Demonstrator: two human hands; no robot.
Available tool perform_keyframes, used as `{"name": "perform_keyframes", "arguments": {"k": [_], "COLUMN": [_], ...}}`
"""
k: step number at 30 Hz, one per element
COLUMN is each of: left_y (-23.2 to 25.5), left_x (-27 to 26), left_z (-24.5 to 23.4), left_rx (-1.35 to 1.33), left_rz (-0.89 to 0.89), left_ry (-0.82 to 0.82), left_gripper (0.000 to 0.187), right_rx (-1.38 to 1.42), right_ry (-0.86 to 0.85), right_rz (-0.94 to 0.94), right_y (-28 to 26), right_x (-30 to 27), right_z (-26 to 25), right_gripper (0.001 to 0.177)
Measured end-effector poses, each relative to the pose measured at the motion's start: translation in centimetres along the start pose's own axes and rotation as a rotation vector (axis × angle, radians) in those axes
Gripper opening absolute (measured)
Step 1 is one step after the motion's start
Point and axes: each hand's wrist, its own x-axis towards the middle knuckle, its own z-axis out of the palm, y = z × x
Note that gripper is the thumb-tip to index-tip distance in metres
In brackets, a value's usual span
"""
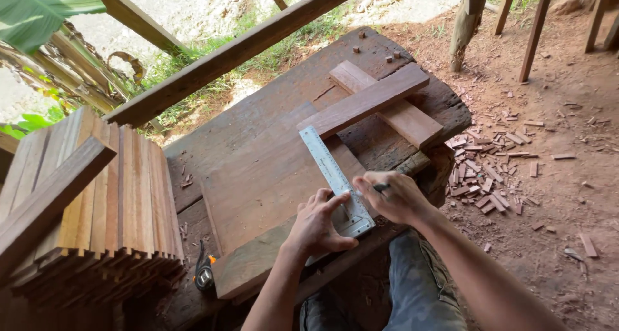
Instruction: Measuring and marking several pieces of lumber using a framing square and marker on a workbench.
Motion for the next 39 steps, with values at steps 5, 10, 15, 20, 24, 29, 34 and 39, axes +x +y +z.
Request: {"name": "perform_keyframes", "arguments": {"k": [5, 10, 15, 20, 24, 29, 34, 39], "left_y": [0.9, 0.9, 1.1, 2.5, 3.6, 1.1, -0.1, -0.2], "left_x": [-0.3, -0.3, -0.5, -3.7, -10.5, -14.8, -15.5, -15.6], "left_z": [-1.0, -0.9, -0.6, 0.2, 2.8, 8.7, 11.1, 11.6], "left_rx": [0.021, 0.047, 0.089, 0.326, 0.251, -0.59, -1.266, -1.638], "left_rz": [0.001, 0.004, 0.009, 0.07, -0.016, -0.276, -0.537, -0.626], "left_ry": [-0.03, -0.036, -0.024, 0.241, 0.358, 0.635, 1.132, 1.4], "left_gripper": [0.103, 0.106, 0.106, 0.086, 0.089, 0.044, 0.016, 0.014], "right_rx": [-0.111, 0.065, 1.159, 0.899, 0.71, 0.367, -0.06, -0.263], "right_ry": [-0.249, -0.215, 0.012, 0.17, 0.213, 0.079, -0.218, -0.151], "right_rz": [0.028, 0.113, 0.457, 0.304, 0.049, -0.417, -0.381, -0.368], "right_y": [3.2, 6.3, 4.0, 0.2, -1.8, -6.3, -5.0, -3.0], "right_x": [-6.1, -8.7, -6.9, -7.1, -10.2, -12.6, -13.7, -13.1], "right_z": [0.1, 3.5, 9.5, 10.4, 11.6, 10.8, 12.5, 16.1], "right_gripper": [0.055, 0.061, 0.04, 0.017, 0.013, 0.04, 0.059, 0.07]}}
